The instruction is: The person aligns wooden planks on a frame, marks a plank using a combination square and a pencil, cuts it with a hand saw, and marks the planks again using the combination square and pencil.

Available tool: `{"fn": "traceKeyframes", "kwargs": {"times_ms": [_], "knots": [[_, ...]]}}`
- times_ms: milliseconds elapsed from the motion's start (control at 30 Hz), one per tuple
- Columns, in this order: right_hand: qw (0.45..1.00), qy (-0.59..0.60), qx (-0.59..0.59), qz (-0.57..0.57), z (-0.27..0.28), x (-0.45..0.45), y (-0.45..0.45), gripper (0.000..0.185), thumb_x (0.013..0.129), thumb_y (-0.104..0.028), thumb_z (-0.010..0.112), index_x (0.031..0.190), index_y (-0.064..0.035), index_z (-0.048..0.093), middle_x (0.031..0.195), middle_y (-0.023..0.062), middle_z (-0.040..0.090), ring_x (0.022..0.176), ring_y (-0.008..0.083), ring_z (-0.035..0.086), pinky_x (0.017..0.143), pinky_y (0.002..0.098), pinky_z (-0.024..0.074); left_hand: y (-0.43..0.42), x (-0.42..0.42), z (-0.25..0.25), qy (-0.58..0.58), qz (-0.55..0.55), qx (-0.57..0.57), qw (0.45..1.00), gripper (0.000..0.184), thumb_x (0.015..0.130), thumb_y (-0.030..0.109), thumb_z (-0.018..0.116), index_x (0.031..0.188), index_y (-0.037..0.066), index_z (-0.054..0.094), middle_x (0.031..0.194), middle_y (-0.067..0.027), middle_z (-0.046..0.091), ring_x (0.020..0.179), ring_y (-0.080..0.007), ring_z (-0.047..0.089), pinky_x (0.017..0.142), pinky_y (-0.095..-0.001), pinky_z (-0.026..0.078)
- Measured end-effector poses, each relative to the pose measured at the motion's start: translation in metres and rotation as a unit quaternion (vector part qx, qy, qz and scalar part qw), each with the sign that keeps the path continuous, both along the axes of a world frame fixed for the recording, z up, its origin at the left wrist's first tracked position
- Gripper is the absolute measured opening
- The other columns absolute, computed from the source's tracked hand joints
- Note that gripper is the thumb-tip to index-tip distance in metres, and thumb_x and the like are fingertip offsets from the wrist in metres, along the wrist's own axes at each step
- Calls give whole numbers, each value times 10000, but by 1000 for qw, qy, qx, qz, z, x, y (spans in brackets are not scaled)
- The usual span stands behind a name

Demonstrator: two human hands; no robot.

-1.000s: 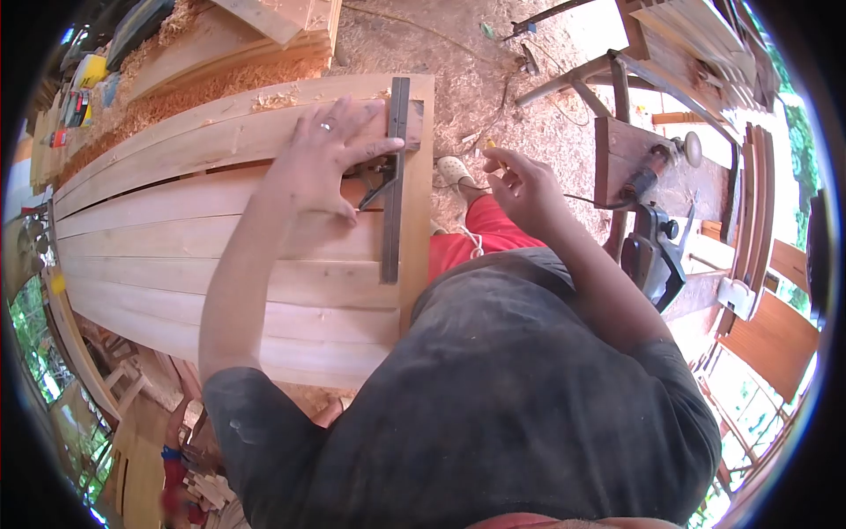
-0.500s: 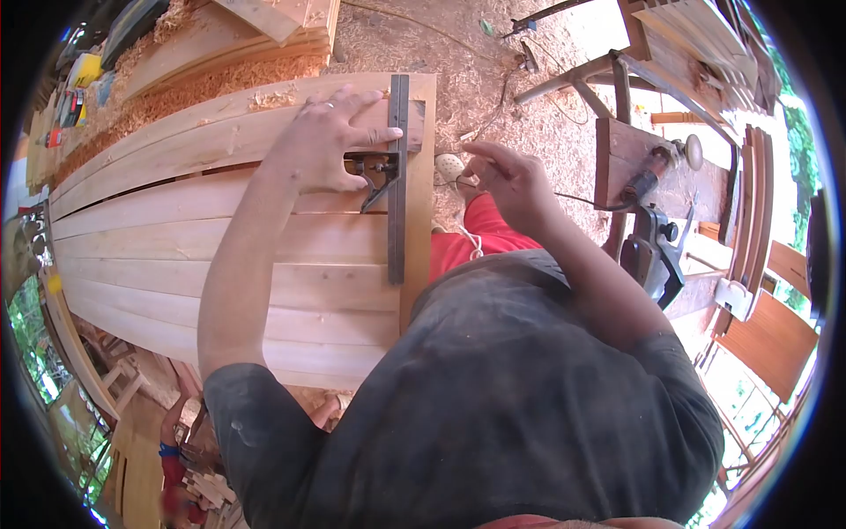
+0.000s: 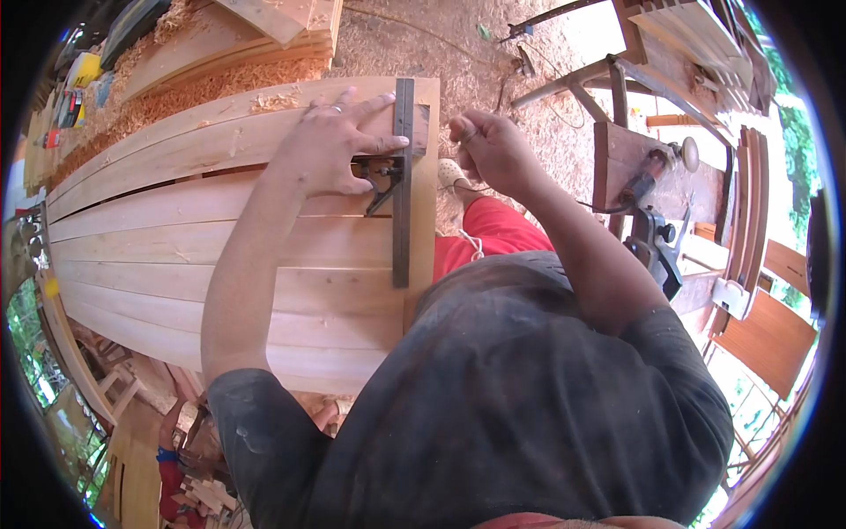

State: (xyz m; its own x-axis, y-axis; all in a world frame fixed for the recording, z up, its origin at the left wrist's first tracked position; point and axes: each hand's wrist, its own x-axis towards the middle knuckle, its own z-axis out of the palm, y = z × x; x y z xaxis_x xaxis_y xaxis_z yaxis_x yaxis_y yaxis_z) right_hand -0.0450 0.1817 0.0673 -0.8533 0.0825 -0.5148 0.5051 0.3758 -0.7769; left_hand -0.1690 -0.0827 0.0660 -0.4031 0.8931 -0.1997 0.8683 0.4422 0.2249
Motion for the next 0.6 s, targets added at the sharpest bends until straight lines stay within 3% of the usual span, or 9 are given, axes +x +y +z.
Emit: {"fn": "traceKeyframes", "kwargs": {"times_ms": [67,100,200,300,400,500,600], "knots": [[991,1,111,69,5,0,-1,358,1132,-296,596,1214,42,682,912,110,745,911,165,730,860,356,573,0,1,1,1,1,1,1000,839,660,435,953,1426,593,649,1724,41,429,1527,-418,469,1230,-640,413],[978,106,162,76,1,4,-6,344,1099,-247,595,1231,60,679,978,183,777,945,253,759,889,406,570,0,1,1,2,3,1,1000,837,659,432,954,1425,587,654,1720,41,434,1528,-416,468,1231,-638,412],[974,135,155,95,6,-1,-7,314,1070,-177,558,1230,54,700,1050,217,784,936,348,766,884,449,577,1,0,2,-7,8,-3,1000,836,653,418,957,1421,573,665,1711,41,444,1532,-409,465,1237,-632,407],[978,128,152,57,-3,-12,-16,325,1026,-150,558,1230,57,703,988,228,773,871,416,756,864,492,583,1,-1,1,-21,10,-5,1000,846,640,403,962,1418,564,672,1703,40,453,1532,-405,466,1239,-634,403],[963,148,215,72,-4,-23,-23,303,1000,-169,586,1173,45,714,964,338,730,944,508,730,888,581,565,1,-2,-2,-21,6,5,1000,845,630,371,963,1406,557,685,1696,42,462,1530,-405,469,1238,-638,404],[942,213,248,78,-20,-32,-24,290,987,-166,598,1146,31,740,898,299,740,855,469,740,837,524,589,1,-1,-1,-36,20,29,999,834,580,282,946,1348,528,735,1671,31,497,1502,-432,486,1244,-586,429],[938,200,271,84,-24,-38,-30,254,984,-167,608,1088,15,751,898,307,733,852,476,734,824,539,588,1,2,1,-35,30,34,998,830,561,226,929,1317,522,757,1655,24,516,1478,-438,504,1242,-553,451]]}}
